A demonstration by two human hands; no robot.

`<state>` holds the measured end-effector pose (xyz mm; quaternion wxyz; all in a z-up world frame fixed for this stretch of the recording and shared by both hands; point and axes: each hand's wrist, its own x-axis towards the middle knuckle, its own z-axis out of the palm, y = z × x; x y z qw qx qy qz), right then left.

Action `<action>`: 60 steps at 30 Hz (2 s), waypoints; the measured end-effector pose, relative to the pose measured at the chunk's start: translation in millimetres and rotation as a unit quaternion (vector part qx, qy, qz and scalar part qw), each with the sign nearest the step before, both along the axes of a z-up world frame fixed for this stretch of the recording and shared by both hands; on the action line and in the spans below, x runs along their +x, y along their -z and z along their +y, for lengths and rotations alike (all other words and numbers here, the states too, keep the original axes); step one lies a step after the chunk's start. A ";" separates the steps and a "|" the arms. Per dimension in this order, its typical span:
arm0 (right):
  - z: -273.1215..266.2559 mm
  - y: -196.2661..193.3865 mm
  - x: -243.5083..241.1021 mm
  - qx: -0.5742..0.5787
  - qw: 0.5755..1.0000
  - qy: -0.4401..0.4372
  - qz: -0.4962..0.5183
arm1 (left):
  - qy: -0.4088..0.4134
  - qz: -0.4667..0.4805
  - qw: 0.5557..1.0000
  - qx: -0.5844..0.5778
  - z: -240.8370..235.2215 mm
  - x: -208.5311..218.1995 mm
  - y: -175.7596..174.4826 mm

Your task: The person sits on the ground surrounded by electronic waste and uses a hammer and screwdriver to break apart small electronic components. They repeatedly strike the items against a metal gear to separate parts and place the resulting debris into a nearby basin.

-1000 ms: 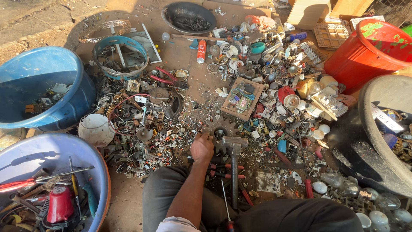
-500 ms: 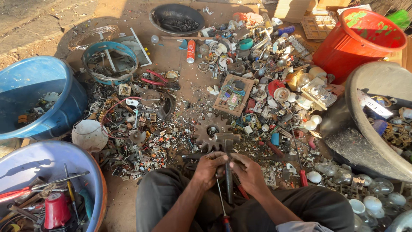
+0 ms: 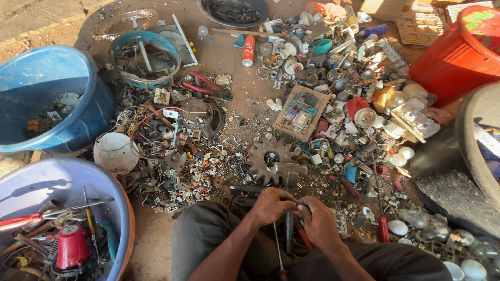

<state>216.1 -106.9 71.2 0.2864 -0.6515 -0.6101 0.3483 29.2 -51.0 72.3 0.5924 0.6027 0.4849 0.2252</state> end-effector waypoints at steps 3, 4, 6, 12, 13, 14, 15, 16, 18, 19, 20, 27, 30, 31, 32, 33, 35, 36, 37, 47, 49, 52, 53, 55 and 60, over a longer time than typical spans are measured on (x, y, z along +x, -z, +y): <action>6.7 -1.1 -4.1 -0.097 0.994 0.019 0.043 | 0.035 0.033 0.996 0.073 2.5 -3.1 -2.2; 8.9 -0.7 -3.5 -0.128 0.990 0.025 0.047 | 0.047 0.038 0.996 0.066 4.3 -3.7 -0.9; 11.1 1.6 -1.4 -0.189 0.980 0.043 0.048 | 0.074 0.045 0.995 0.054 7.9 -2.4 4.4; 17.0 15.8 3.3 -0.120 0.984 0.047 0.125 | -0.113 -0.281 0.924 -0.235 10.8 21.2 31.1; 15.9 18.8 4.3 -0.118 0.981 0.059 0.143 | -0.154 -0.293 0.908 -0.258 10.1 24.2 36.2; 15.3 22.0 5.0 -0.115 0.978 0.070 0.162 | -0.195 -0.303 0.890 -0.281 10.2 26.0 40.7; 15.2 24.6 6.4 -0.110 0.977 0.073 0.166 | -0.235 -0.313 0.870 -0.302 12.2 27.0 44.4; 15.7 27.6 7.2 -0.104 0.977 0.075 0.170 | -0.241 -0.315 0.868 -0.300 15.5 24.5 48.0; 15.1 33.1 8.4 -0.099 0.976 0.084 0.173 | -0.254 -0.318 0.864 -0.295 22.7 12.9 54.9; 17.4 35.7 7.0 -0.097 0.976 0.089 0.172 | -0.269 -0.307 0.873 -0.267 23.8 10.0 56.7; 18.0 36.9 6.6 -0.096 0.976 0.093 0.172 | -0.285 -0.296 0.880 -0.239 24.1 7.8 58.6; 37.7 40.6 -12.7 -0.183 0.982 0.015 -0.034 | -0.475 -0.201 0.851 -0.097 59.3 -4.9 92.1; 46.9 37.5 -15.4 -0.249 0.968 0.008 -0.014 | -0.488 0.055 0.868 -0.075 64.6 -6.1 102.4; 48.1 37.4 -16.5 -0.253 0.967 0.014 0.005 | -0.483 0.056 0.869 -0.097 64.9 -5.7 104.7; 49.6 37.5 -18.0 -0.256 0.966 0.020 0.025 | -0.477 0.058 0.869 -0.118 64.7 -5.5 106.0; 50.2 35.3 -16.0 -0.271 0.953 0.050 0.126 | -0.470 0.059 0.870 -0.136 66.8 -5.7 105.6; 49.0 30.8 -15.7 -0.294 0.894 0.106 0.322 | -0.476 0.073 0.870 -0.105 67.1 -6.9 104.5; 46.8 28.2 -16.1 -0.286 0.913 0.089 0.278 | -0.481 0.080 0.868 -0.091 66.1 -8.2 104.3; 44.3 24.8 -16.8 -0.277 0.930 0.072 0.231 | -0.483 0.075 0.868 -0.089 65.7 -7.6 104.2; 56.1 10.4 -48.8 0.158 0.971 -0.091 -0.156 | -0.505 -0.029 0.859 -0.073 68.8 -6.2 118.7; 61.5 13.4 -52.6 0.088 0.975 -0.092 -0.184 | -0.505 0.002 0.863 0.006 64.6 -10.3 121.4; 65.6 21.5 -51.9 0.123 0.979 -0.091 -0.134 | -0.523 0.025 0.847 0.090 70.7 -9.0 130.6; 60.1 24.4 -50.3 0.151 0.979 -0.090 -0.103 | -0.525 -0.013 0.851 -0.022 69.2 -6.2 136.0; 54.5 27.9 -47.0 0.206 0.967 -0.075 -0.132 | -0.520 -0.052 0.841 -0.138 68.4 -2.8 145.4; 60.2 26.7 -47.2 0.096 0.968 -0.094 -0.211 | -0.529 0.084 0.842 0.063 69.4 -4.0 155.0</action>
